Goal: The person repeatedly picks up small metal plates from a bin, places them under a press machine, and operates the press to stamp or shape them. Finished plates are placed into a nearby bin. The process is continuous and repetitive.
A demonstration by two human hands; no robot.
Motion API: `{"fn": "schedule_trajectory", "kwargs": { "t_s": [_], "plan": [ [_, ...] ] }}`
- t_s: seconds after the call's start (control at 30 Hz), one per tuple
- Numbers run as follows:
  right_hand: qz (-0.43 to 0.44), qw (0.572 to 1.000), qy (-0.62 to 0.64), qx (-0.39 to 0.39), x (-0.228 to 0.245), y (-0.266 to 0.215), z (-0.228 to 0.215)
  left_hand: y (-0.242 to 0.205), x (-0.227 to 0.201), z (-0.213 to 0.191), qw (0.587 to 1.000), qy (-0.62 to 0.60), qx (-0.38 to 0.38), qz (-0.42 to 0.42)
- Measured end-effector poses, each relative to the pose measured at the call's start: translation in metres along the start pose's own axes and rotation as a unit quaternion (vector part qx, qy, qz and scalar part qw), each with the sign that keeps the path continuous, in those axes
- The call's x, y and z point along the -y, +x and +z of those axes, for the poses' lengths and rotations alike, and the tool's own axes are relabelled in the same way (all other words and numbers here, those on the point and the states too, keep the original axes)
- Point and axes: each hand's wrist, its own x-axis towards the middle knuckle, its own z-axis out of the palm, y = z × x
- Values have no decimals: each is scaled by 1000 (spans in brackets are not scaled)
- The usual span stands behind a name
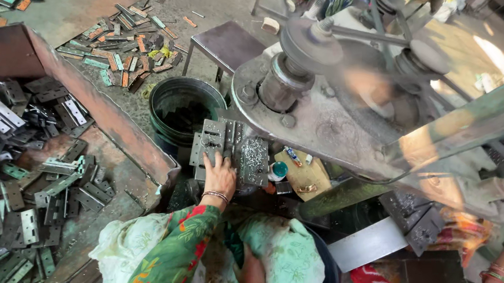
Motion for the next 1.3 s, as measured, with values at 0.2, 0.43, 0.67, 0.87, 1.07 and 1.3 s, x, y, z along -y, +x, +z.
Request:
{"fn": "schedule_trajectory", "kwargs": {
  "t_s": [0.2,0.43,0.67,0.87,1.07,1.3],
  "plan": [
    [-4,998,-35,46,30,6,-64,5,10,-12,1000,7,16,-11],
    [-2,999,-32,16,37,4,-65,23,11,-16,999,-16,23,-42],
    [8,1000,-9,7,9,0,-3,12,7,-10,1000,2,17,-19],
    [-8,1000,15,21,23,3,-39,0,8,-11,999,-28,36,-29],
    [-16,998,-36,56,33,13,-87,21,16,-7,997,-53,40,-30],
    [29,999,-30,-20,17,-3,-17,32,13,5,997,-58,20,-39]
  ]
}}
